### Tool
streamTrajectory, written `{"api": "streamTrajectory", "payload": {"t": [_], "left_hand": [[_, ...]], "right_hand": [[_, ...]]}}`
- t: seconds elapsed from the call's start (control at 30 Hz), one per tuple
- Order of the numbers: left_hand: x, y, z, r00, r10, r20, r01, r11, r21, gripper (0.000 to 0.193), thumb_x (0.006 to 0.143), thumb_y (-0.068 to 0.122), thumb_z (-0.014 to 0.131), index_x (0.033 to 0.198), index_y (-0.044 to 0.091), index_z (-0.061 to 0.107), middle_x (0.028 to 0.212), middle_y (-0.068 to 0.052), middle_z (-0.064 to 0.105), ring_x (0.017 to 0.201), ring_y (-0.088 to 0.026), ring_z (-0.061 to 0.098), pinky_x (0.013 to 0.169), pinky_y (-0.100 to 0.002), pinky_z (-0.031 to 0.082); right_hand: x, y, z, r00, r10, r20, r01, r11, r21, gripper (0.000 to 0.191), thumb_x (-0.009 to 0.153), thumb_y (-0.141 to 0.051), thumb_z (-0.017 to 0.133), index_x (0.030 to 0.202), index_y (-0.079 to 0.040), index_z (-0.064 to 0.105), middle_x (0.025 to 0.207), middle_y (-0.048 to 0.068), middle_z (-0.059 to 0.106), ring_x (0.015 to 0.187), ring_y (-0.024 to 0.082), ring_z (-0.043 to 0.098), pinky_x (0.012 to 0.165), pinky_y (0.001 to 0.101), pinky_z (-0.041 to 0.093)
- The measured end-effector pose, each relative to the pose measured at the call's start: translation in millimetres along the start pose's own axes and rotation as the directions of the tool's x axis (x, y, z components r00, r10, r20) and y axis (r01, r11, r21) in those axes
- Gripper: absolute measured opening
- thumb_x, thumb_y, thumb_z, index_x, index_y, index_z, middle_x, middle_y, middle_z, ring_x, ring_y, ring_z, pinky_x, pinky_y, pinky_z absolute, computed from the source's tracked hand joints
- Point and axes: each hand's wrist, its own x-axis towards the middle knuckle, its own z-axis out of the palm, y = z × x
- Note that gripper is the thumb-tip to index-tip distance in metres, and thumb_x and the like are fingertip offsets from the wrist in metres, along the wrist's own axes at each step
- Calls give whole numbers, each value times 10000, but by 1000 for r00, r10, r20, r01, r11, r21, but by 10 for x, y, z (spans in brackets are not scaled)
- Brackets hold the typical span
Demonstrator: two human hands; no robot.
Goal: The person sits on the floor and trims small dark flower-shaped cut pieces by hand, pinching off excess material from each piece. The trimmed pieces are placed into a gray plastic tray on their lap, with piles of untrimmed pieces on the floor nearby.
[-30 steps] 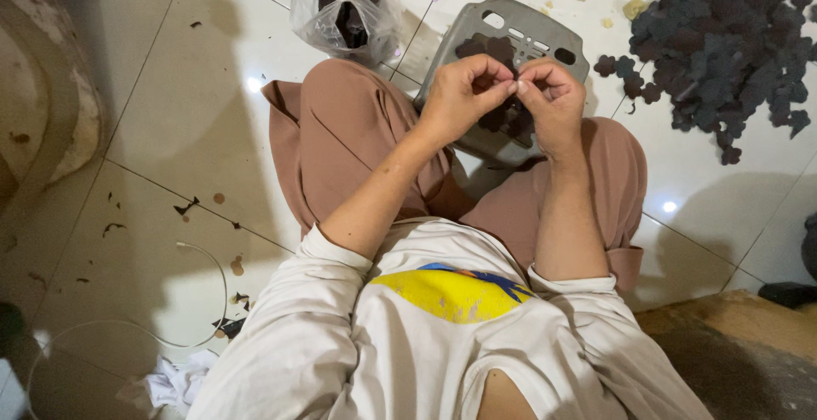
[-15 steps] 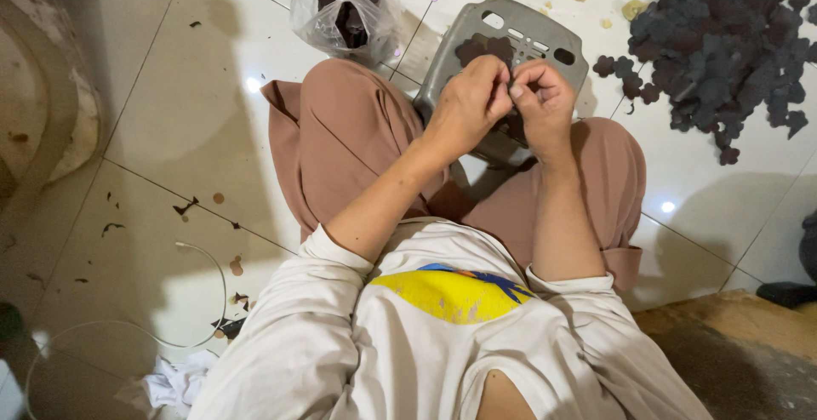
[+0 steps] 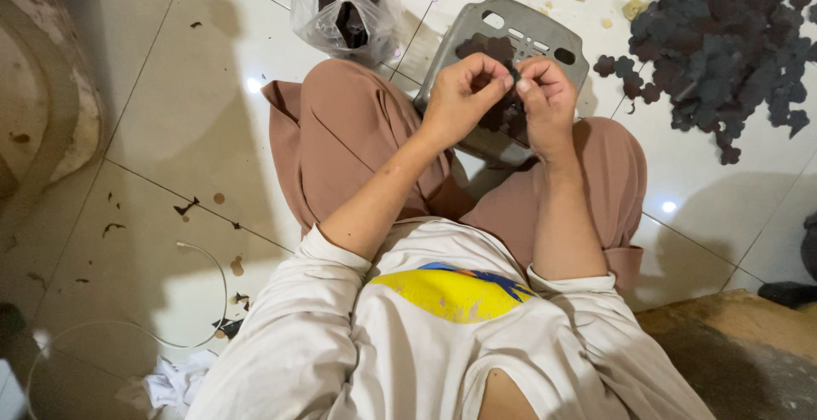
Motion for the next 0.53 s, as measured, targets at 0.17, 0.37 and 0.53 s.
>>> {"api": "streamTrajectory", "payload": {"t": [0.17, 0.37, 0.53], "left_hand": [[20, -40, 77, 997, -63, 43, 74, 940, -334, 81, 1012, 105, 673, 982, 38, 638, 850, 58, 613, 765, -18, 527, 662, -210, 436], [9, 65, 91, 998, 11, -54, -6, 995, 103, 96, 959, 98, 705, 956, 32, 635, 794, 41, 606, 676, -12, 491, 580, -208, 419], [-114, 252, 33, 994, 58, -90, -41, 982, 185, 107, 993, 115, 692, 1002, 41, 616, 828, -13, 606, 701, -79, 518, 613, -252, 446]], "right_hand": [[3, -96, 115, 995, 95, -8, -87, 936, 342, 48, 989, -77, 593, 1016, -42, 574, 1116, 62, 616, 954, 150, 616, 892, 315, 548], [11, -197, 127, 987, 159, -20, -145, 943, 299, 177, 994, -70, 632, 1164, -59, 584, 1141, 46, 608, 1022, 126, 634, 926, 277, 555], [19, 17, 46, 993, 114, -35, -106, 978, 179, 248, 1118, -95, 730, 1233, 63, 577, 1192, 129, 621, 1060, 173, 630, 1007, 336, 552]]}}
